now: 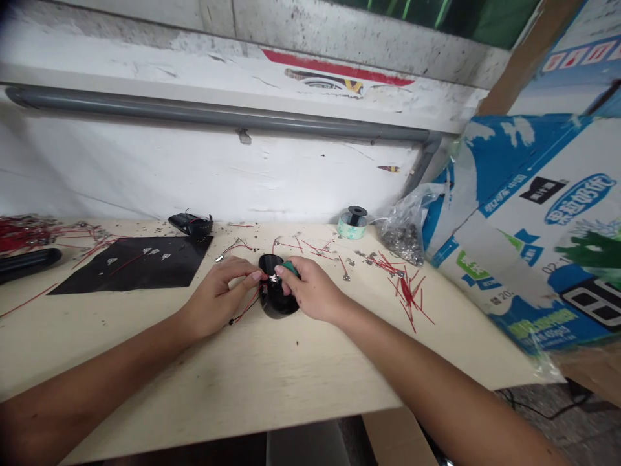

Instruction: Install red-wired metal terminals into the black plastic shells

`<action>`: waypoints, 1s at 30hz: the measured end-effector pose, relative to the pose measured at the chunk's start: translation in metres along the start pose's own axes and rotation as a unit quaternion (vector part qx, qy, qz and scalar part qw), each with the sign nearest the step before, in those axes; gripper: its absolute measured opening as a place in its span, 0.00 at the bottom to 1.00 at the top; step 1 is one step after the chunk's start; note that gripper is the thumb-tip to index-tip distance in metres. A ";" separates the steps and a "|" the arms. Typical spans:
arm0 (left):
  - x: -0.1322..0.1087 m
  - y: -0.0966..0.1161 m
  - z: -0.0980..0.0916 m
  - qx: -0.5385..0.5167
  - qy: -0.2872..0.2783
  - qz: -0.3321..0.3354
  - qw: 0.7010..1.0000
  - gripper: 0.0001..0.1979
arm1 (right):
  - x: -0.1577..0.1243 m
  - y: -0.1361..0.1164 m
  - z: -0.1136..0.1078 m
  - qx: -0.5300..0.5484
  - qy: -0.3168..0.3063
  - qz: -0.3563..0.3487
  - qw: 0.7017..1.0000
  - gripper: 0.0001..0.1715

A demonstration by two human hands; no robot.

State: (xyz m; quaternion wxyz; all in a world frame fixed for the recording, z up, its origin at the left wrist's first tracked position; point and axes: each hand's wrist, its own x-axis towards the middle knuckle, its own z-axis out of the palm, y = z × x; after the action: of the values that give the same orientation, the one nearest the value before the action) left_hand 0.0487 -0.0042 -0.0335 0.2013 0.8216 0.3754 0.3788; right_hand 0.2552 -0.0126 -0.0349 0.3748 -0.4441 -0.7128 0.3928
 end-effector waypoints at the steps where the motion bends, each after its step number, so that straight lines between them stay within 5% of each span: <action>1: 0.000 0.000 0.000 -0.001 -0.001 -0.002 1.000 0.16 | 0.000 -0.001 0.000 -0.001 0.000 -0.003 1.000 0.25; 30: 0.000 -0.002 0.000 -0.033 -0.016 -0.023 0.999 0.15 | 0.000 0.007 0.004 0.065 -0.004 -0.002 0.998 0.17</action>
State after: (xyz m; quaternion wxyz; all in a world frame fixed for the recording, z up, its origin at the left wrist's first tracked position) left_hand 0.0477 -0.0031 -0.0349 0.2424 0.8117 0.3782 0.3733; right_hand 0.2538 -0.0119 -0.0429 0.4007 -0.4163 -0.6879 0.4393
